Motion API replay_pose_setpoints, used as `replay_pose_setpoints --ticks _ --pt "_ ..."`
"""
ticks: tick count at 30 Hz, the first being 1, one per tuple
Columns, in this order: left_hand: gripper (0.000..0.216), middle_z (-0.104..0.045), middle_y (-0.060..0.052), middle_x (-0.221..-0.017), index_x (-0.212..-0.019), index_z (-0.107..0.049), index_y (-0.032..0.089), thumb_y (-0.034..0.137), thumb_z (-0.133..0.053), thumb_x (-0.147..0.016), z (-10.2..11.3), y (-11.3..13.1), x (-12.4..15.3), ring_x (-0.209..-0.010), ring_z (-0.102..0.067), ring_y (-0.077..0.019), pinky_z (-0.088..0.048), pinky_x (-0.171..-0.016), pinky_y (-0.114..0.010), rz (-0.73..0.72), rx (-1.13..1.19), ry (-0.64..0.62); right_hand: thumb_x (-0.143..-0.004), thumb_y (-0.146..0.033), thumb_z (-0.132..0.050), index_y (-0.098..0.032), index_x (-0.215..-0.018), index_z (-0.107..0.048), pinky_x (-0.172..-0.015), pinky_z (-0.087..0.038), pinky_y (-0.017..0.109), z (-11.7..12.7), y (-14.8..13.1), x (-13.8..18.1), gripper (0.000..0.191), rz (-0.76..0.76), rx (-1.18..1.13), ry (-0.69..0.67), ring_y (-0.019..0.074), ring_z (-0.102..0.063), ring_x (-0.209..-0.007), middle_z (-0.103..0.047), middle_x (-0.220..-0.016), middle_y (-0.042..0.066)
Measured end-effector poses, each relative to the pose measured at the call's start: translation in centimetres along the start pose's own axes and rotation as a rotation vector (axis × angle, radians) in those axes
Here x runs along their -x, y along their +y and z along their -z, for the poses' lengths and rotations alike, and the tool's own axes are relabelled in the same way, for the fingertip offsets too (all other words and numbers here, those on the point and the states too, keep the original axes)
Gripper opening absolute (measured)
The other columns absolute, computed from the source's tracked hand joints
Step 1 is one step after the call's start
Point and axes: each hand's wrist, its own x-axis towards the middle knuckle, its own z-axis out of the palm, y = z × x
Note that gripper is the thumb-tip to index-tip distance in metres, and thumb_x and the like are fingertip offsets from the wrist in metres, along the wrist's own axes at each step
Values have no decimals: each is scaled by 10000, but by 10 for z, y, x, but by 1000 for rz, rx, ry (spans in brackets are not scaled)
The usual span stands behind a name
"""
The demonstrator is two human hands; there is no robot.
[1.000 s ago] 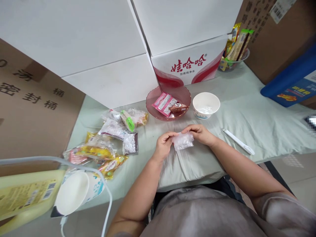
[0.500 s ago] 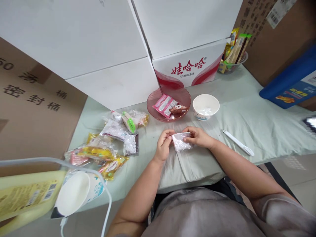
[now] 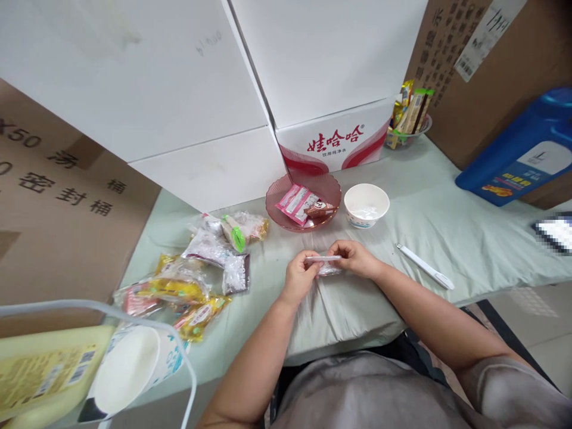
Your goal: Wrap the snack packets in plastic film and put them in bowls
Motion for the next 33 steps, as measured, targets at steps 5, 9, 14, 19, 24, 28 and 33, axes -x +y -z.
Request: replay_pose_setpoints --ticks 5,9,14,19,24,28,33 --pt "371 -631 21 -746 -907 -564 174 432 -736 -703 -1 1 0 -493 -595 -87 -428 -464 -199 6 38 2 -765 -260 -588 -193 -796 -643 -665 -458 298 40 -47 4 92 302 443 440 171 -583 -755 -645 -811 46" --pt "301 -627 17 -764 -906 -587 171 401 -699 -748 -2 -4 1 -530 -595 -82 -448 -514 -210 -31 -55 -71 -772 -146 -512 -195 -876 -679 -721 -438 332 85 -81 -9 202 273 1066 764 231 -574 -904 -632 -893 83" --pt "227 -614 24 -730 -905 -601 180 346 -674 -768 -2 -6 2 -561 -589 -90 -480 -573 -222 -82 -121 -138 -807 -148 -523 -209 -1120 -679 -777 -432 320 107 -81 -50 355 -310 1435 102 255 -591 -1022 -662 -1108 103" --pt "170 -614 19 -718 -892 -603 183 319 -638 -795 1 -5 2 -578 -596 -98 -482 -597 -227 -98 -192 -193 -761 -281 -650 -221 -954 -754 -732 -457 312 109 -71 -83 227 -459 1401 -209 251 -656 -891 -728 -978 83" --pt "121 -617 16 -700 -901 -611 182 267 -606 -815 1 -9 1 -589 -600 -106 -485 -615 -233 -125 -248 -202 -824 -322 -570 -204 -1121 -708 -770 -462 327 110 -82 -74 348 -443 1412 -239 265 -652 -970 -716 -1084 103" --pt "111 -641 -8 -737 -923 -633 191 214 -568 -837 0 -11 4 -631 -611 -128 -503 -654 -259 -233 -348 -143 -888 -360 -454 -215 -1193 -643 -688 -459 314 99 -89 -29 387 -212 1338 182 239 -659 -899 -710 -1109 88" --pt "176 -649 -79 -970 -1000 -647 209 196 -532 -868 21 11 6 -917 -617 -204 -504 -858 -356 -573 -604 172 -886 -445 -456 -243 -936 -691 -574 -456 319 86 -60 54 314 4 1171 390 194 -638 -631 -732 -865 51"
